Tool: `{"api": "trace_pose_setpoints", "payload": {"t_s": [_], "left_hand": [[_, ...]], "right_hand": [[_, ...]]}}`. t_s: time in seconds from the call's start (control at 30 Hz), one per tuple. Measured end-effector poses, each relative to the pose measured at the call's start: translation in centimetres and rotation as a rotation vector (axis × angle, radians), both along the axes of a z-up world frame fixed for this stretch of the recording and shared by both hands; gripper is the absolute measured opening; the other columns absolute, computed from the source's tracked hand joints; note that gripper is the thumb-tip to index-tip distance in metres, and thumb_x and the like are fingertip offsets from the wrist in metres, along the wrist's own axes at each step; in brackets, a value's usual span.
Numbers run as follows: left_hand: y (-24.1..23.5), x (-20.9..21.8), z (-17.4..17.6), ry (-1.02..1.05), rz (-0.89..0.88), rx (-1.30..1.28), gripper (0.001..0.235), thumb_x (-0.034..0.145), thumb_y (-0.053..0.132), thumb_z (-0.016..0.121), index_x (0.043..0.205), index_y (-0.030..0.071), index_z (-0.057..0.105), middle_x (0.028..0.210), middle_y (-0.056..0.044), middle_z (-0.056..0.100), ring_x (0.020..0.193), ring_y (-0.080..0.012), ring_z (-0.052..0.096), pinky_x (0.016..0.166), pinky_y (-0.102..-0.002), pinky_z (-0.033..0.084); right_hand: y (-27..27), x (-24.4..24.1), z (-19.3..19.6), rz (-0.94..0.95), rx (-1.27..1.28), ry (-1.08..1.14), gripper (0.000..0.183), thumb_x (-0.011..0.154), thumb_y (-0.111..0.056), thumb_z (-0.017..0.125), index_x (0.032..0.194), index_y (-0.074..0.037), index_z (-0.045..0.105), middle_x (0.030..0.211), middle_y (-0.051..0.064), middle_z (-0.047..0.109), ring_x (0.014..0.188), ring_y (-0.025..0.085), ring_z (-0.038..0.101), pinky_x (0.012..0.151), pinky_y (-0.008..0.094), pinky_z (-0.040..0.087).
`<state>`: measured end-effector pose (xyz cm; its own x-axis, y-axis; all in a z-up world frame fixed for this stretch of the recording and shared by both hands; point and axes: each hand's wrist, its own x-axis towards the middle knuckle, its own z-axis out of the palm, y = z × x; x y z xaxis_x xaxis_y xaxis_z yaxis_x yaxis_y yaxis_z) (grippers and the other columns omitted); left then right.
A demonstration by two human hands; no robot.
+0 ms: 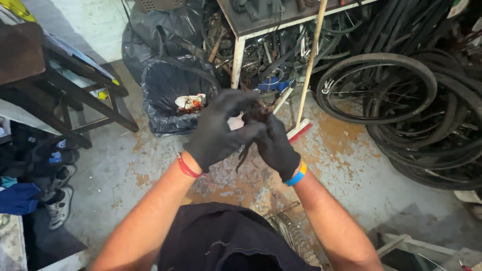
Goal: The person removes a rusty chain from a bicycle, inspects it, and places it into a trash bag. They then return to the bicycle to adjust the handlebars and inspect the rear derailleur and chain area.
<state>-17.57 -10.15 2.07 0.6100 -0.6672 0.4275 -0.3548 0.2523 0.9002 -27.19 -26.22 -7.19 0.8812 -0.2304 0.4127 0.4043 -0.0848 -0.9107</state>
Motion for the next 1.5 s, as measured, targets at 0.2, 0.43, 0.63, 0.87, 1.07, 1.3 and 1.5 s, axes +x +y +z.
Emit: {"api": "trace_pose_setpoints", "payload": {"t_s": [0.2,0.43,0.63,0.87,1.07,1.3,1.5], "left_hand": [[-1.1,-1.6,-11.7,0.291,-0.222,0.531,0.066,0.080,0.040,0.090,0.132,0.008,0.066,0.117,-0.016,0.075,0.114,-0.0320,0.071,0.103,-0.045,0.059],[-1.9,-1.7,-21.8,0.243,-0.160,0.666,0.054,0.099,0.052,0.066,0.133,0.010,0.065,0.111,-0.015,0.078,0.113,-0.0309,0.073,0.102,-0.047,0.055],[0.3,-2.2,-24.5,0.349,-0.145,1.039,0.039,0.096,0.048,0.044,0.105,0.014,0.061,0.104,-0.013,0.067,0.094,-0.0338,0.064,0.080,-0.045,0.043],[2.9,-1.4,-28.3,0.330,-0.188,1.162,0.040,0.099,0.050,0.046,0.104,0.014,0.062,0.100,-0.014,0.068,0.095,-0.0354,0.065,0.087,-0.046,0.045],[0.1,-1.8,-28.6,0.932,-0.086,0.818,0.035,0.096,0.040,0.069,0.096,0.005,0.072,0.060,-0.003,0.057,0.051,-0.0176,0.063,0.048,-0.029,0.052],[-0.9,-1.6,-21.2,1.596,-0.214,0.440,0.039,0.093,0.044,0.066,0.075,0.012,0.055,0.064,0.002,0.043,0.055,-0.0135,0.048,0.052,-0.026,0.041],[-0.4,-1.6,-23.0,1.524,-0.017,0.499,0.033,0.092,0.027,0.081,0.100,-0.004,0.074,0.087,-0.016,0.070,0.082,-0.0265,0.069,0.071,-0.035,0.055]], "right_hand": [[1.7,1.4,6.9,-0.082,0.241,0.246,0.022,0.104,-0.023,0.068,0.112,-0.004,0.060,0.077,0.014,0.067,0.066,0.019,0.069,0.062,0.033,0.061],[0.4,2.8,16.1,-0.383,0.020,0.359,0.023,0.107,-0.033,0.062,0.098,-0.013,0.055,0.060,0.013,0.067,0.056,0.024,0.074,0.058,0.032,0.054],[-4.1,3.8,19.9,-0.395,0.056,0.119,0.025,0.104,-0.024,0.051,0.081,-0.015,0.047,0.069,0.003,0.054,0.061,0.017,0.060,0.060,0.031,0.057],[-8.0,4.1,15.5,-0.246,-0.181,0.253,0.028,0.109,-0.044,0.034,0.099,-0.019,0.044,0.085,0.002,0.056,0.075,0.016,0.054,0.071,0.032,0.047],[-3.2,3.1,5.1,0.029,-0.038,0.620,0.032,0.107,-0.036,0.036,0.101,-0.013,0.058,0.093,0.009,0.057,0.088,0.021,0.057,0.082,0.033,0.051],[1.7,-1.2,-5.6,0.211,-0.750,0.576,0.047,0.112,-0.031,0.044,0.153,-0.007,0.047,0.146,0.026,0.059,0.139,0.043,0.052,0.119,0.055,0.038],[7.6,-5.6,-5.6,0.313,-0.605,0.243,0.042,0.103,-0.015,0.059,0.144,-0.007,0.056,0.114,0.010,0.071,0.111,0.029,0.066,0.104,0.036,0.052]]}}
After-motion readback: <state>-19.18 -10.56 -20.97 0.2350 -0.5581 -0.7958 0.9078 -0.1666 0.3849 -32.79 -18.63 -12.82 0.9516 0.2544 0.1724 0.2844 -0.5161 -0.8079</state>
